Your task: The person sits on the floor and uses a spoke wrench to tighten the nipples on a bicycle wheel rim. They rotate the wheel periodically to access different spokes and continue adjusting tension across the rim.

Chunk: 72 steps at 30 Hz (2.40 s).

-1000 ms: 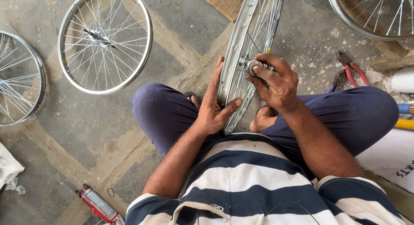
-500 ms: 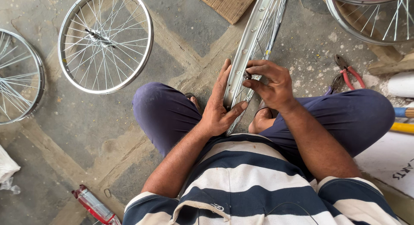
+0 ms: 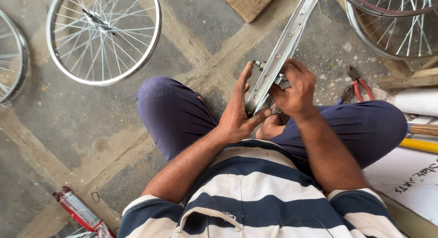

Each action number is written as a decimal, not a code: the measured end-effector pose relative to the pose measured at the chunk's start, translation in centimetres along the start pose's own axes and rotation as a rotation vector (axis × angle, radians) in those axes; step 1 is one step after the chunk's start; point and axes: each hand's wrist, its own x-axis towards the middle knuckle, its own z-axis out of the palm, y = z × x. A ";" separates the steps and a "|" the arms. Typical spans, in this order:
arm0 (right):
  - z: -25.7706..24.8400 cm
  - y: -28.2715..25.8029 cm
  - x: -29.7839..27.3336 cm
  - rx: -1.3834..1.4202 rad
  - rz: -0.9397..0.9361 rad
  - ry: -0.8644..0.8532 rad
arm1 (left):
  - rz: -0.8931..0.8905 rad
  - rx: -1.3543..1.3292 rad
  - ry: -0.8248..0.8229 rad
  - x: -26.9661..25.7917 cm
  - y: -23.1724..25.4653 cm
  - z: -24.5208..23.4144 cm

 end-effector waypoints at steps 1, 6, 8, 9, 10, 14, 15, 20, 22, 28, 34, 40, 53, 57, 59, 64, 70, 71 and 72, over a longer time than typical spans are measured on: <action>0.5 -0.4 0.2 -0.198 -0.173 0.129 | 0.005 -0.003 0.006 0.1 0.1 0.1; 1.8 -0.8 -0.8 -0.243 -0.148 0.244 | 0.030 0.027 -0.002 0.1 0.3 -0.1; 0.8 0.1 -1.8 -0.007 -0.026 0.101 | 0.037 0.036 -0.016 0.2 0.2 -0.2; 0.2 0.8 -2.1 0.189 0.048 0.006 | 0.048 0.046 -0.021 0.2 0.1 -0.2; -0.5 1.6 -2.4 0.385 0.122 -0.091 | 0.059 0.057 -0.026 0.3 -0.1 -0.4; -1.6 5.0 -2.4 1.009 0.394 -0.229 | 0.054 0.036 -0.063 0.0 -0.5 0.0; -1.8 5.8 -1.9 1.050 0.365 -0.291 | 0.101 0.062 -0.059 0.1 -0.5 0.0; -2.6 8.3 0.5 1.237 0.488 -0.841 | 0.150 0.101 -0.087 -0.1 -0.7 0.4; -2.5 7.9 1.1 1.264 0.534 -0.778 | 0.126 0.096 -0.056 0.1 -1.0 0.3; -0.4 2.3 -1.7 0.283 0.038 -0.109 | 0.045 0.067 -0.031 0.2 -0.6 0.0; 0.6 -0.2 -3.6 0.048 -0.039 -0.017 | 0.112 0.048 -0.125 6.0 1.6 -2.2; 1.0 -1.4 -3.6 -0.025 -0.014 0.029 | 0.031 -0.080 -0.160 9.1 2.0 -2.1; -1.2 3.3 -2.2 0.475 0.177 -0.035 | 0.134 0.122 -0.066 2.5 2.0 -1.0; -0.4 4.4 -3.3 0.889 0.415 -0.023 | 0.135 0.111 -0.051 2.4 2.4 -0.5; 0.1 5.2 -3.7 1.012 0.399 0.009 | 0.109 0.101 -0.050 2.7 2.6 -0.7; -0.2 6.0 -5.1 0.938 0.330 -0.020 | 0.138 0.084 -0.053 2.3 1.7 -0.8; -0.5 4.4 -2.1 0.537 0.347 -0.147 | 0.063 -0.107 -0.127 3.2 1.8 -1.0; -0.7 3.9 -1.9 0.610 0.333 -0.155 | 0.042 -0.118 -0.136 3.2 2.0 -0.9; -1.0 3.5 -1.8 0.683 0.317 -0.165 | 0.044 -0.111 -0.139 3.2 2.2 -0.9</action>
